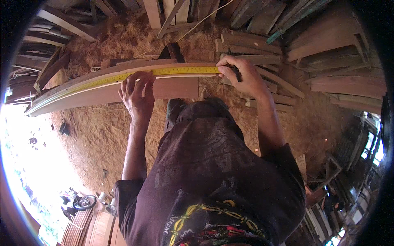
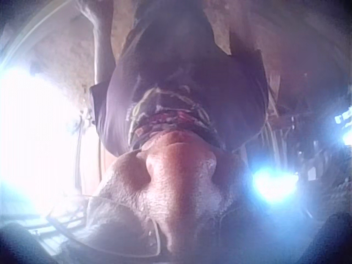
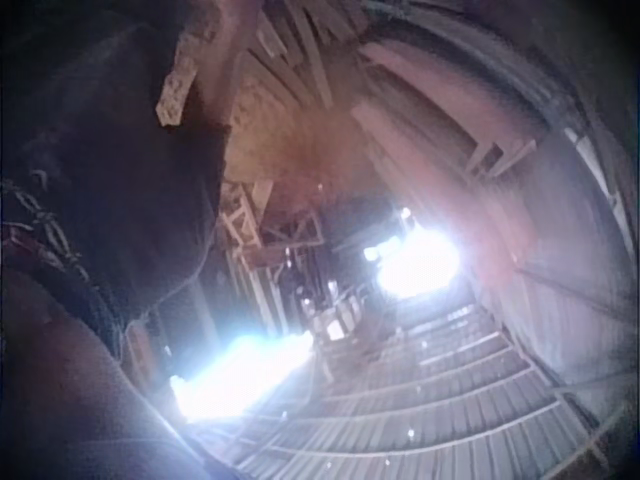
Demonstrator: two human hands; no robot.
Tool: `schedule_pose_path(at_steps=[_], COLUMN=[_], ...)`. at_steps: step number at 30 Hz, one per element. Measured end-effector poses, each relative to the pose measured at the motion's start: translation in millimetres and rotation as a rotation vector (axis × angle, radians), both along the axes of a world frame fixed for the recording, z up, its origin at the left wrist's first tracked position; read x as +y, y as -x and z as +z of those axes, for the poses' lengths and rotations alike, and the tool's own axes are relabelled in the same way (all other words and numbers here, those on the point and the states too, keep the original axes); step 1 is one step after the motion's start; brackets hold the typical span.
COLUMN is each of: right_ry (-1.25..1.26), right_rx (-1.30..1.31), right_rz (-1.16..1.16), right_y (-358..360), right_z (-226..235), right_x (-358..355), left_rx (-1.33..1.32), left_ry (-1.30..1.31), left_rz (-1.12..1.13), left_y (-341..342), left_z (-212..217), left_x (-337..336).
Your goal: The person picks up a long wooden plank, places it on a workbench, and uses a tape measure and pencil to mark measurements along its length. The person repeatedly measures and marks the plank multiple times.
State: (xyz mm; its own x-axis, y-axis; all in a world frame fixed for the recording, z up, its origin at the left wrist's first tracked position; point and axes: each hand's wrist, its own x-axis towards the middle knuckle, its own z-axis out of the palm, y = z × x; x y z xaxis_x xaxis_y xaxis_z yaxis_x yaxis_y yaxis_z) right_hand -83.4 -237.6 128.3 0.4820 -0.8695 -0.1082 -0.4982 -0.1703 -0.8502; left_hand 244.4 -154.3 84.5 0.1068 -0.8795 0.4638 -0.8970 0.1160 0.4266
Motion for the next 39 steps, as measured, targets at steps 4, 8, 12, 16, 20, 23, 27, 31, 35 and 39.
schedule_pose_path(at_steps=[4, 8, 12, 16, 20, 23, 27, 31, 35, 39], right_ry=[-0.009, 0.005, -0.038, -0.038, -0.030, -0.017, 0.024, 0.008, 0.013, 0.016], right_rx=[0.021, 0.016, -0.046, -0.024, -0.052, -0.061, -0.086, -0.136, -0.125, -0.098], right_rz=[-0.004, 0.024, 0.000, 0.001, 0.017, 0.028, 0.042, -0.002, -0.009, -0.025], right_y=[2, 4, 5, 6, 7, 7, 6, 3, 4, 3], right_z=[-2, -4, -7, -10, -11, -13, -16, -20, -19, -17], right_x=[1, 0, 2, 0, -2, -2, -3, -3, -2, -1], left_rx=[0.001, 0.006, -0.009, -0.016, 0.004, 0.006, 0.008, 0.019, 0.043, -0.082], left_ry=[0.011, -0.004, 0.002, -0.009, -0.013, -0.035, -0.026, -0.013, -0.078, -0.061], left_rz=[-0.008, 0.001, 0.005, 0.008, 0.012, 0.024, 0.014, -0.010, -0.004, 0.116], left_y=[-1, 0, 1, 1, 2, 3, 3, 0, -17, -63], left_z=[0, 1, 2, 3, 4, 4, 5, 4, 3, 4], left_x=[-1, -1, -1, 0, 0, 0, -1, 0, 4, 9])
